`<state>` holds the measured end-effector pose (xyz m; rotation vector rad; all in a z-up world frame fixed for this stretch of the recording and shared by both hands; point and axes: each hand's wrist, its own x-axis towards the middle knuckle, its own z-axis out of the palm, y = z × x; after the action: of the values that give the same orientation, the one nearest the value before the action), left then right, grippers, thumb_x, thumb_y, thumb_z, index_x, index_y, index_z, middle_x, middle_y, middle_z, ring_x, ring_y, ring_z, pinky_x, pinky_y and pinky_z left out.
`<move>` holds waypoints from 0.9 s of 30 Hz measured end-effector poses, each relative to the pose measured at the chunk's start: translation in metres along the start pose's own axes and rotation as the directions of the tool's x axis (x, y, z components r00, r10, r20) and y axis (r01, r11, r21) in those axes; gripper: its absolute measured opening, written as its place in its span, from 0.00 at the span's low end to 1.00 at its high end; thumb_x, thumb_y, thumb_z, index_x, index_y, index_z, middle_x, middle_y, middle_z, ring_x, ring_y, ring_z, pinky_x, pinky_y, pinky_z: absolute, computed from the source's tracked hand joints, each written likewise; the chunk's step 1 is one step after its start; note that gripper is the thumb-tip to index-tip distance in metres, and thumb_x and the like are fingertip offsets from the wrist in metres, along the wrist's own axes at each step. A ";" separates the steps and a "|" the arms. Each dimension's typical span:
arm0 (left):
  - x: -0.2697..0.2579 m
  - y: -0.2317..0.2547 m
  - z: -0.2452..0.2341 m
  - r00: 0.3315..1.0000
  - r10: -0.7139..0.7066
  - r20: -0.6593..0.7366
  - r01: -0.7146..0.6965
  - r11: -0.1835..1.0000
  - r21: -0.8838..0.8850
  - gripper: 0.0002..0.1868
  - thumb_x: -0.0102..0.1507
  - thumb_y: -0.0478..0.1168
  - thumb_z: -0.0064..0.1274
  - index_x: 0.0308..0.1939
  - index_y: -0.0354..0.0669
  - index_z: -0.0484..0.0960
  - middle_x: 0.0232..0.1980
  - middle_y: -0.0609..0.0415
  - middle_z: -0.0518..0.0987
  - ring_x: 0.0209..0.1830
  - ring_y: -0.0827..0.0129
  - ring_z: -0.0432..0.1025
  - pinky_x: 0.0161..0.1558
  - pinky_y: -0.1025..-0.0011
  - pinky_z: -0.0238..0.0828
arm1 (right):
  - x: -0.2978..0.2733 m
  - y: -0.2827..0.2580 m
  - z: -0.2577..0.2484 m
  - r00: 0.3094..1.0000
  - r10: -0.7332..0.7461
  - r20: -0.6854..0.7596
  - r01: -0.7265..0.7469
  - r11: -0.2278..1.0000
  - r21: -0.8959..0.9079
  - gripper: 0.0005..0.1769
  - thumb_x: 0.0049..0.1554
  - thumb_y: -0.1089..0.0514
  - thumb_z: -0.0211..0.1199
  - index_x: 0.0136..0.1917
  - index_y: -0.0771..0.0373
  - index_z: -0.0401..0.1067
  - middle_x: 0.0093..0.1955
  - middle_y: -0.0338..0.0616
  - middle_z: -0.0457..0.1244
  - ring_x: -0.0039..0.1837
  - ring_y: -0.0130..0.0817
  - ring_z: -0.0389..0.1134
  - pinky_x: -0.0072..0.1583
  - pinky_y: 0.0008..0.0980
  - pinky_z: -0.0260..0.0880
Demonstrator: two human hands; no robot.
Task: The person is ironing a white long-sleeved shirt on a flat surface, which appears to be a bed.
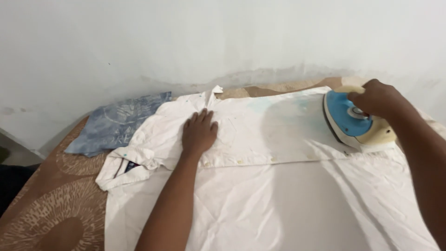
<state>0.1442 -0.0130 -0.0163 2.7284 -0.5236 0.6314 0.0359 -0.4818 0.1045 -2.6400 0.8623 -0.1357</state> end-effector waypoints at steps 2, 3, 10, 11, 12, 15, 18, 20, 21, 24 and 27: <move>-0.003 -0.003 -0.003 0.991 -0.060 0.120 0.060 0.998 0.004 0.30 0.69 0.55 0.39 0.74 0.54 0.67 0.79 0.54 0.60 0.79 0.53 0.52 0.74 0.50 0.44 | 0.008 0.002 0.011 0.999 0.032 -0.004 -0.032 0.999 -0.043 0.35 0.63 0.40 0.64 0.74 0.64 0.68 0.49 0.61 0.74 0.51 0.53 0.76 0.54 0.50 0.75; -0.002 -0.003 -0.006 0.991 -0.065 0.117 0.066 0.998 0.002 0.30 0.69 0.55 0.39 0.74 0.54 0.67 0.79 0.54 0.60 0.79 0.53 0.52 0.74 0.50 0.44 | 0.009 -0.003 0.010 1.000 0.027 -0.005 -0.027 0.999 -0.047 0.35 0.63 0.40 0.64 0.74 0.64 0.68 0.49 0.61 0.74 0.51 0.53 0.76 0.54 0.50 0.75; -0.006 0.004 -0.007 0.990 -0.098 0.100 0.102 0.994 -0.036 0.29 0.68 0.54 0.39 0.73 0.56 0.69 0.80 0.57 0.61 0.79 0.55 0.54 0.76 0.51 0.44 | 0.014 -0.011 0.011 0.997 0.018 -0.074 -0.027 0.992 -0.121 0.28 0.64 0.44 0.62 0.73 0.55 0.71 0.49 0.56 0.74 0.48 0.50 0.77 0.51 0.48 0.76; -0.007 0.003 -0.007 0.991 -0.103 0.089 0.107 0.994 -0.038 0.28 0.68 0.53 0.39 0.73 0.57 0.70 0.80 0.57 0.62 0.80 0.55 0.54 0.76 0.51 0.45 | 0.025 -0.009 0.016 0.997 0.005 -0.075 -0.014 0.992 -0.122 0.26 0.63 0.45 0.63 0.72 0.55 0.72 0.50 0.55 0.74 0.48 0.49 0.77 0.51 0.47 0.76; -0.008 0.000 -0.005 0.990 -0.101 0.095 0.105 0.994 -0.039 0.28 0.68 0.53 0.39 0.73 0.57 0.70 0.80 0.57 0.62 0.80 0.55 0.54 0.76 0.51 0.45 | 0.008 -0.023 0.013 0.997 0.010 -0.072 -0.019 0.992 -0.123 0.26 0.63 0.45 0.63 0.72 0.55 0.72 0.50 0.55 0.74 0.48 0.49 0.77 0.51 0.47 0.76; -0.005 -0.002 -0.004 0.993 -0.089 0.074 0.093 0.994 -0.055 0.27 0.69 0.52 0.39 0.72 0.56 0.70 0.79 0.57 0.62 0.79 0.54 0.55 0.76 0.51 0.44 | -0.044 -0.077 -0.002 0.998 -0.043 -0.038 0.035 0.981 -0.189 0.23 0.62 0.49 0.64 0.68 0.57 0.75 0.53 0.53 0.73 0.49 0.48 0.75 0.51 0.48 0.76; -0.007 0.002 -0.009 0.996 -0.068 0.065 0.072 0.996 -0.059 0.28 0.67 0.51 0.41 0.71 0.51 0.69 0.79 0.54 0.61 0.78 0.53 0.55 0.74 0.50 0.45 | -0.093 -0.139 -0.004 0.999 -0.039 0.031 0.041 0.996 -0.081 0.23 0.63 0.51 0.62 0.68 0.61 0.72 0.55 0.58 0.72 0.53 0.51 0.75 0.55 0.51 0.75; -0.008 0.008 -0.013 0.994 0.048 -0.094 -0.065 0.980 -0.188 0.29 0.69 0.47 0.41 0.73 0.44 0.67 0.79 0.49 0.61 0.78 0.51 0.57 0.74 0.52 0.50 | -0.102 -0.166 0.003 0.981 -0.187 0.053 0.177 0.973 0.147 0.28 0.62 0.55 0.60 0.73 0.66 0.66 0.58 0.60 0.70 0.53 0.47 0.74 0.54 0.49 0.75; -0.009 0.008 -0.013 0.994 0.061 -0.092 -0.078 0.979 -0.187 0.29 0.69 0.47 0.41 0.73 0.44 0.67 0.79 0.49 0.61 0.78 0.51 0.57 0.74 0.52 0.50 | -0.100 -0.180 0.019 0.983 -0.176 0.048 0.167 0.974 0.153 0.28 0.62 0.55 0.60 0.73 0.66 0.66 0.58 0.60 0.70 0.53 0.47 0.74 0.54 0.49 0.75; -0.015 0.006 -0.010 0.962 0.205 -0.183 -0.253 0.919 -0.302 0.30 0.69 0.43 0.40 0.76 0.39 0.65 0.81 0.45 0.60 0.76 0.50 0.59 0.74 0.55 0.55 | -0.108 -0.218 0.059 0.954 -0.277 0.118 0.209 0.892 0.401 0.30 0.59 0.57 0.64 0.73 0.66 0.64 0.55 0.58 0.69 0.50 0.46 0.76 0.49 0.40 0.81; -0.013 0.001 -0.002 0.973 0.230 -0.007 -0.226 0.951 -0.211 0.31 0.68 0.44 0.40 0.76 0.42 0.63 0.80 0.48 0.60 0.77 0.53 0.58 0.75 0.55 0.53 | -0.137 -0.242 0.072 0.922 -0.379 0.085 0.359 0.916 0.180 0.30 0.59 0.50 0.64 0.72 0.62 0.66 0.61 0.59 0.69 0.58 0.50 0.72 0.57 0.47 0.74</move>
<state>0.1321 -0.0092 -0.0206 2.4968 -0.8678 0.5697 0.0732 -0.1974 0.1283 -2.5963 0.2902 -0.1355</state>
